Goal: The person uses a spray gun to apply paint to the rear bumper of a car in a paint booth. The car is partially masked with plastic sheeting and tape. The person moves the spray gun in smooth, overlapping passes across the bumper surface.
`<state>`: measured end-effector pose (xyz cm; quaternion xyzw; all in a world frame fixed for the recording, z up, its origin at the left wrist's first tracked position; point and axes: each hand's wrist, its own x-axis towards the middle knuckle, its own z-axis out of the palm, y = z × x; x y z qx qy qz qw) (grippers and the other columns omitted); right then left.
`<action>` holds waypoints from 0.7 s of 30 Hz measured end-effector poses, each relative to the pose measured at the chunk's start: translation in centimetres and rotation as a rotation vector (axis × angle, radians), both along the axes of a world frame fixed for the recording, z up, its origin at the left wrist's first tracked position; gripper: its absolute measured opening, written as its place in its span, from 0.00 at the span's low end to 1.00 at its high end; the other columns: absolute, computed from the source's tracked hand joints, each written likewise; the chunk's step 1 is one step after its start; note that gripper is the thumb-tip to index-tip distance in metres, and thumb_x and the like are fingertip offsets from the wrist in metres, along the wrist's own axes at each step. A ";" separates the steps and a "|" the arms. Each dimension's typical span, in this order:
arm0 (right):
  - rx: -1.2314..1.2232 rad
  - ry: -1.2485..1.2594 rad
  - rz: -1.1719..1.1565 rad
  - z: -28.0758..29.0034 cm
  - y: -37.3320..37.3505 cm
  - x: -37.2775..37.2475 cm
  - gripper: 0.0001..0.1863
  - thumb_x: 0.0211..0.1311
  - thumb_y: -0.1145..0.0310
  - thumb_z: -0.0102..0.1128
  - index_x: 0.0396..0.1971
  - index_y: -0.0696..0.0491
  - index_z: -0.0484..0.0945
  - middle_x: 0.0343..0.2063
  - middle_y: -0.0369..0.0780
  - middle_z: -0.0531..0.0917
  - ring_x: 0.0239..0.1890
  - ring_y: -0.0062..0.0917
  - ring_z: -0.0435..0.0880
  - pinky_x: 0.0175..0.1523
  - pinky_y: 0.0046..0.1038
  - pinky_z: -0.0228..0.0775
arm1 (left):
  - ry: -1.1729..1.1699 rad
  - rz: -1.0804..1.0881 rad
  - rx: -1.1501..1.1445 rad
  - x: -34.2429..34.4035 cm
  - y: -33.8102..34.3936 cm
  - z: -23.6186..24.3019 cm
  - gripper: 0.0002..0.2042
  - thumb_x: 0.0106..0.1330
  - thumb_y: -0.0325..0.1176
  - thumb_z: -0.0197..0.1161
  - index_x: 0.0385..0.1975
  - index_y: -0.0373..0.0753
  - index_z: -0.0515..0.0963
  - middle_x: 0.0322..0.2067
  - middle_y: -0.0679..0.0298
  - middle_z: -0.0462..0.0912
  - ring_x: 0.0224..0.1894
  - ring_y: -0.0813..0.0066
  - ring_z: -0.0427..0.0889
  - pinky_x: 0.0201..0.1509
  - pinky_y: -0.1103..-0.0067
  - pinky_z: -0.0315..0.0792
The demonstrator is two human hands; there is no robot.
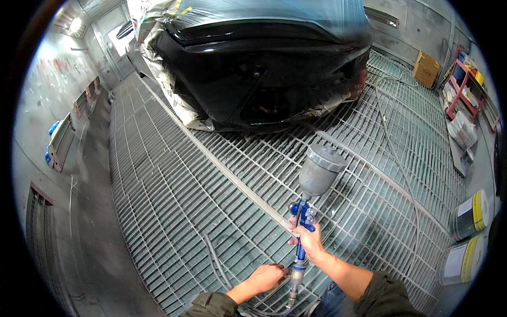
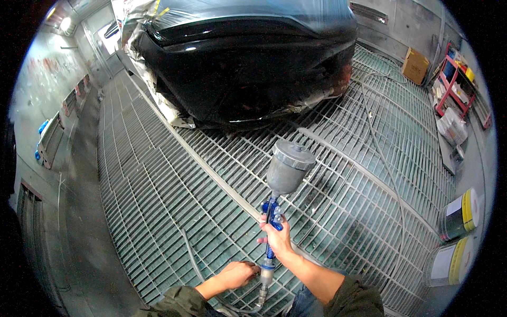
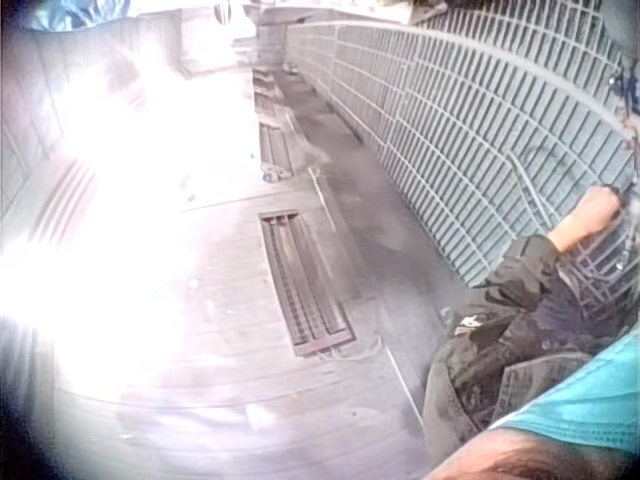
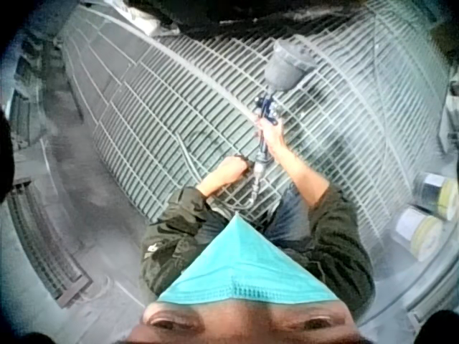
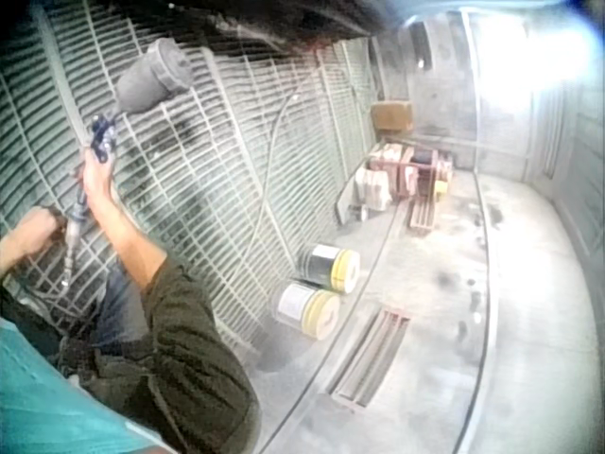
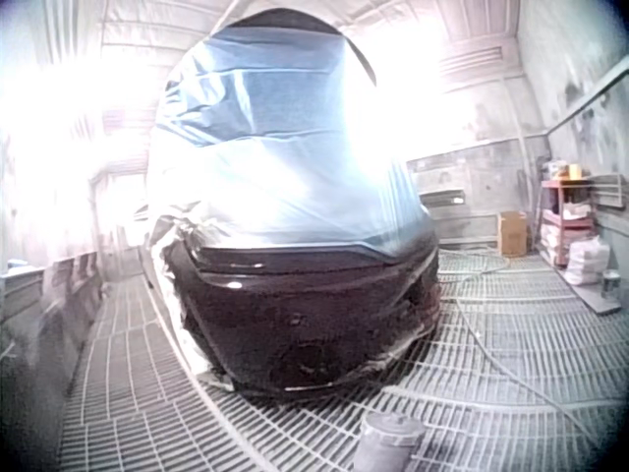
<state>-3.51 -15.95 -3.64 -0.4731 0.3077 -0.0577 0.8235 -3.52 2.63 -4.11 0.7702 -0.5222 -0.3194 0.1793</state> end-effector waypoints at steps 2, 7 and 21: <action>0.004 0.006 -0.005 0.2 0.1 0.0 0.22 0.54 0.80 0.52 0.52 0.51 0.73 0.44 0.37 0.79 0.41 0.23 0.79 0.30 0.31 0.79 | 0.001 0.001 0.013 0.1 0.0 -0.1 0.13 0.57 0.29 0.59 0.42 0.39 0.76 0.34 0.54 0.80 0.40 0.51 0.81 0.39 0.62 0.75; 0.011 -0.012 0.019 -0.6 0.1 0.4 0.21 0.57 0.80 0.52 0.51 0.52 0.69 0.44 0.38 0.78 0.39 0.21 0.78 0.26 0.29 0.81 | 0.004 0.005 0.020 0.3 0.3 -1.1 0.12 0.57 0.30 0.60 0.42 0.39 0.76 0.35 0.54 0.80 0.40 0.51 0.81 0.40 0.62 0.74; 0.005 -0.007 0.060 -0.5 1.0 0.8 0.22 0.57 0.80 0.52 0.53 0.50 0.70 0.44 0.36 0.78 0.39 0.20 0.77 0.27 0.29 0.81 | -0.015 0.051 -0.058 0.4 1.0 -0.6 0.11 0.52 0.26 0.59 0.37 0.38 0.78 0.32 0.53 0.82 0.35 0.50 0.82 0.37 0.62 0.76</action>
